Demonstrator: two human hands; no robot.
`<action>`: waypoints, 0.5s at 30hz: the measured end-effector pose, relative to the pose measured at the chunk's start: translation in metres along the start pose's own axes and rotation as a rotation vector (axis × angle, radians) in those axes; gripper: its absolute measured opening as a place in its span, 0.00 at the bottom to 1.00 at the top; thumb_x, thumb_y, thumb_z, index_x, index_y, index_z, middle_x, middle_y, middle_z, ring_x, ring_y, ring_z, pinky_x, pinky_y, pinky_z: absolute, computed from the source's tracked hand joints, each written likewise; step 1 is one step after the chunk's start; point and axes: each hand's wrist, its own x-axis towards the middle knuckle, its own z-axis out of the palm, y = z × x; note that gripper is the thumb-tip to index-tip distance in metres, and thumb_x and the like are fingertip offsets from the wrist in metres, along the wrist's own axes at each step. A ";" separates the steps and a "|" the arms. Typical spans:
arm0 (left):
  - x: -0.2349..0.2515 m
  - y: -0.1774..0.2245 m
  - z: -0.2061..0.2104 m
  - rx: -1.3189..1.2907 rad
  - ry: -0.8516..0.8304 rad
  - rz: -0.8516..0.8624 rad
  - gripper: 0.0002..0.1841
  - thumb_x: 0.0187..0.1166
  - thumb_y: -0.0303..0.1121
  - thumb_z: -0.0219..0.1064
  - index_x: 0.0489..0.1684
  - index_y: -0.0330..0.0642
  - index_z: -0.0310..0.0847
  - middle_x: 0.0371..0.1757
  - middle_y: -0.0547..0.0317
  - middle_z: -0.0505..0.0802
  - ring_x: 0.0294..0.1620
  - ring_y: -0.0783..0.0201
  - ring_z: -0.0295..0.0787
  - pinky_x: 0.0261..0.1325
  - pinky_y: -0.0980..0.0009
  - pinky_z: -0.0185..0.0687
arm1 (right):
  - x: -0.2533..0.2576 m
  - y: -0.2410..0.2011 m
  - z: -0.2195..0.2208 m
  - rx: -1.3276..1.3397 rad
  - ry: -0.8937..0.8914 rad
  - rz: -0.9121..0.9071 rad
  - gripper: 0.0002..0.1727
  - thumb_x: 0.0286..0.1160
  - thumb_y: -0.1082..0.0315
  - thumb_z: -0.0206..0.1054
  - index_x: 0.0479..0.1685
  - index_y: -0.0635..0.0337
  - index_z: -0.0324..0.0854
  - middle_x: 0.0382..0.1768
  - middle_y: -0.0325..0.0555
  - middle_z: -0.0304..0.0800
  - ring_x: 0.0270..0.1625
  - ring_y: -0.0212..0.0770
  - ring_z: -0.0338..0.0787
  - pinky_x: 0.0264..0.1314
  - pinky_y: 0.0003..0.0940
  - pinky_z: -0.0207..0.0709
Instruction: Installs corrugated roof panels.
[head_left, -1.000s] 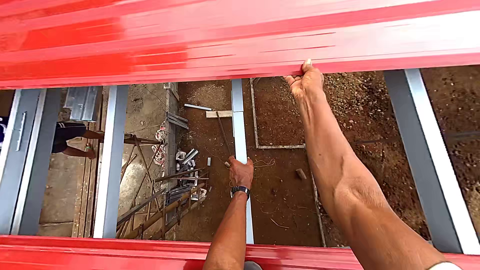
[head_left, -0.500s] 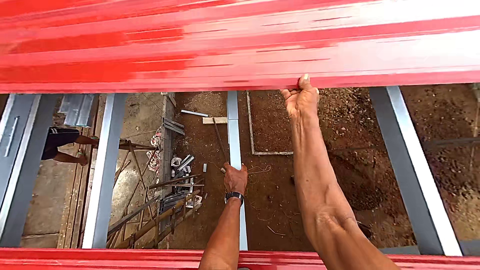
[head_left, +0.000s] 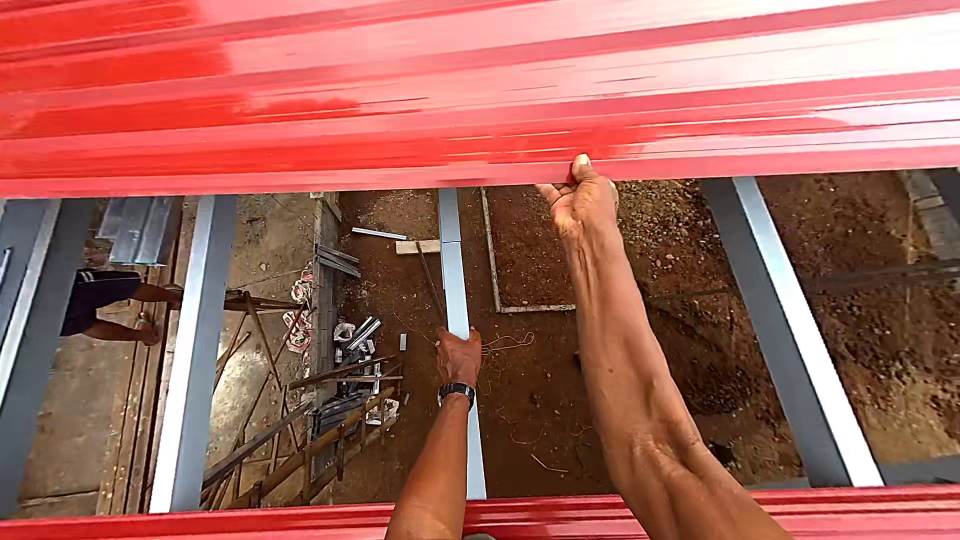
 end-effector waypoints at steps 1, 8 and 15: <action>0.000 -0.001 0.001 -0.004 0.002 0.000 0.45 0.71 0.62 0.70 0.84 0.41 0.64 0.51 0.47 0.95 0.52 0.50 0.95 0.55 0.45 0.90 | -0.005 0.004 -0.007 0.013 -0.009 -0.024 0.20 0.91 0.65 0.58 0.73 0.61 0.61 0.55 0.61 0.83 0.50 0.56 0.93 0.49 0.56 0.92; 0.001 -0.001 -0.002 -0.006 0.020 -0.002 0.43 0.71 0.60 0.70 0.81 0.39 0.66 0.48 0.46 0.95 0.51 0.48 0.95 0.54 0.44 0.90 | -0.004 0.059 -0.069 -0.024 0.113 0.070 0.20 0.90 0.63 0.58 0.73 0.59 0.60 0.53 0.58 0.82 0.44 0.53 0.92 0.43 0.53 0.91; -0.001 -0.003 0.008 -0.021 0.045 0.133 0.45 0.71 0.58 0.72 0.80 0.29 0.66 0.61 0.30 0.89 0.64 0.36 0.88 0.65 0.37 0.82 | 0.007 0.075 -0.099 0.029 0.100 0.089 0.22 0.90 0.60 0.59 0.76 0.59 0.64 0.55 0.59 0.83 0.47 0.54 0.91 0.45 0.54 0.90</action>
